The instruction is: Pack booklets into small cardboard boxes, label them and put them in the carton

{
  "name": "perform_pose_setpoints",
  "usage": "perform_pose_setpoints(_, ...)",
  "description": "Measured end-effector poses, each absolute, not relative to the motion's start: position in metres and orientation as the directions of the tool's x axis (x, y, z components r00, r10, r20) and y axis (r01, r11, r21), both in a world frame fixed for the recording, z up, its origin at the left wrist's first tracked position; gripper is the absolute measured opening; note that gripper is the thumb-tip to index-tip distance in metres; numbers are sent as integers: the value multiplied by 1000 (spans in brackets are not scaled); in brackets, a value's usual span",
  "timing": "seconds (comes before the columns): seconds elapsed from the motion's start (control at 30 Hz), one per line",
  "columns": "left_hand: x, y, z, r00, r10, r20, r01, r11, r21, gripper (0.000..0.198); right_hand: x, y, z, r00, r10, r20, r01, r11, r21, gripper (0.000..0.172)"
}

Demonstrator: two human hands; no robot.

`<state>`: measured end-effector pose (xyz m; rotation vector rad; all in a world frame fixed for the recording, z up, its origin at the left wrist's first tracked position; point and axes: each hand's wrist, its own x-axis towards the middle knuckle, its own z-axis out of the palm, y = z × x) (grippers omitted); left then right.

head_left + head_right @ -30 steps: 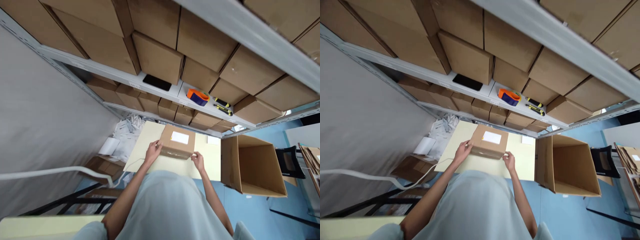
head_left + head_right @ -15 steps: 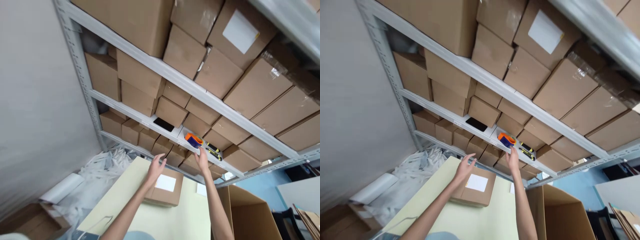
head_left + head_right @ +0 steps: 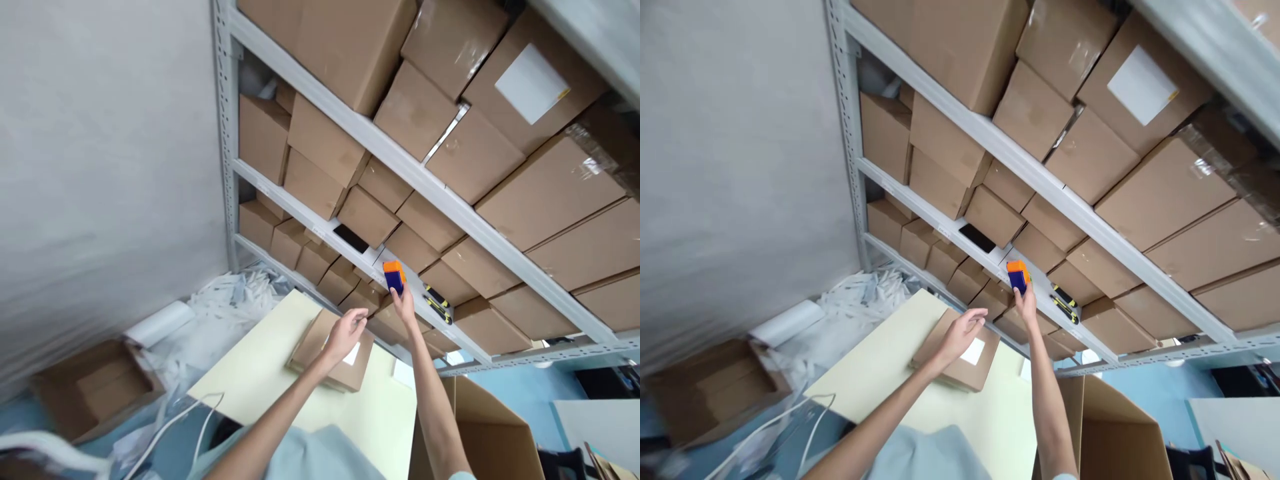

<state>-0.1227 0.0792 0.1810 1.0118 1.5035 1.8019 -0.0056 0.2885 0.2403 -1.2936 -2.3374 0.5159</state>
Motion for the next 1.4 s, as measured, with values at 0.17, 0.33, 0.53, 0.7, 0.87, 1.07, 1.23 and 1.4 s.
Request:
perform_pose_setpoints(0.17, -109, 42, 194, -601, 785, 151, 26, -170, 985, 32, 11, 157, 215, -522, 841, 141, 186, 274, -944, 48)
perform_pose_setpoints(0.33, -100, 3, 217, -572, 807, 144, 130, -84, 988, 30, 17, 74, 232, -453, 887, 85, 158, 173, -972, 52)
perform_pose_setpoints(0.53, -113, -24, 245, -476, 833, 281, 234, -188, 954, 23, 28, 44, 255, -459, 885, 70, 165, 163, -973, 55)
perform_pose_setpoints(0.7, -128, -38, 252, -406, 836, 369, 252, -285, 925, 16, 24, 36, 258, -434, 899, 57, 183, 150, -972, 55)
perform_pose_setpoints(0.87, -145, -49, 260, -444, 801, 401, 276, -304, 912, 23, 21, 35, 263, -500, 859, 107, 319, 298, -900, 43)
perform_pose_setpoints(1.07, -179, -56, 289, -432, 713, 552, 451, -359, 817, 38, 33, 42, 275, -628, 708, 322, 442, 666, -601, 10)
perform_pose_setpoints(1.23, -198, -58, 308, -286, 701, 653, 530, -452, 718, 37, 40, 48, 290, -735, 458, 501, 364, 889, -279, 15)
perform_pose_setpoints(1.4, -206, -58, 315, -179, 711, 680, 543, -505, 671, 39, 45, 45, 311, -798, 380, 468, 396, 916, -69, 21)
